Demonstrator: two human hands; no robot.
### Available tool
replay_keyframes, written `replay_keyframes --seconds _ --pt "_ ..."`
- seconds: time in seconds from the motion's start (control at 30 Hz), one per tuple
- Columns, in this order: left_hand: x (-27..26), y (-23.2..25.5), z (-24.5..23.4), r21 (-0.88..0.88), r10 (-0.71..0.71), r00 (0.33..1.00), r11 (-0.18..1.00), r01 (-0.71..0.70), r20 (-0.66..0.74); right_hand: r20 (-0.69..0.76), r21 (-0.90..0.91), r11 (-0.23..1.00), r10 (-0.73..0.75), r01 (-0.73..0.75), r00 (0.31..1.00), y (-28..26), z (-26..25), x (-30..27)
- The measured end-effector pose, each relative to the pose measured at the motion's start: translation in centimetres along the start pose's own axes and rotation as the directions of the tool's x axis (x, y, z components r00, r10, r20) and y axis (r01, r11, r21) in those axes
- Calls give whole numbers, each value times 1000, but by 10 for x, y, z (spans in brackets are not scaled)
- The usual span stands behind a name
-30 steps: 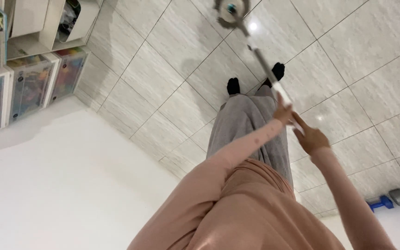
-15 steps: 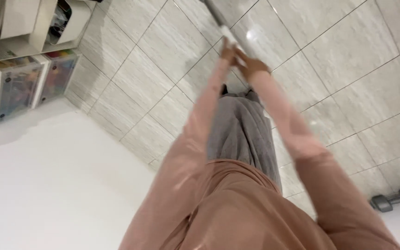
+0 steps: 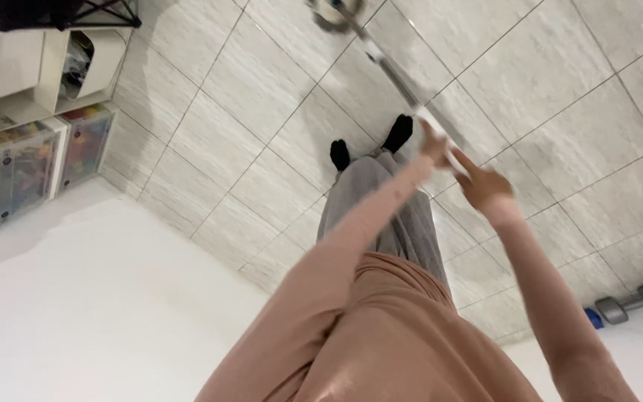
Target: The person mops a tiled floor using a spin mop, moving the mop head back and forth across the surface. The person navigates around visible items like dumbbells and a storage rack while cleaning the floor area.
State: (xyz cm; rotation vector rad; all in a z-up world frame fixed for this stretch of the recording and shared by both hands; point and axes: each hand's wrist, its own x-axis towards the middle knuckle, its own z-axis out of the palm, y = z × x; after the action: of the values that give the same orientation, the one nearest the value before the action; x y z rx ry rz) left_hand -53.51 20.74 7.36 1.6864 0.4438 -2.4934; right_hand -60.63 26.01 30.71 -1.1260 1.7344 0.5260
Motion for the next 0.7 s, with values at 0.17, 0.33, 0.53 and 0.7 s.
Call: replay_keyframes --seconds 0.17,0.33,0.53,0.7 --pt "2 -105 29 532 341 938 783 -323 69 32 -18 987 160 -160 987 84 25 -31" --pt "17 -40 13 549 454 890 731 -404 51 -1 5 997 76 -76 997 32 -10 -8" --pt "32 158 -44 728 748 663 435 -530 36 -74 76 988 -129 134 989 -91 -88 67" --pt "1 346 -67 868 848 529 240 -434 30 -221 169 927 -295 334 930 -182 -112 213"
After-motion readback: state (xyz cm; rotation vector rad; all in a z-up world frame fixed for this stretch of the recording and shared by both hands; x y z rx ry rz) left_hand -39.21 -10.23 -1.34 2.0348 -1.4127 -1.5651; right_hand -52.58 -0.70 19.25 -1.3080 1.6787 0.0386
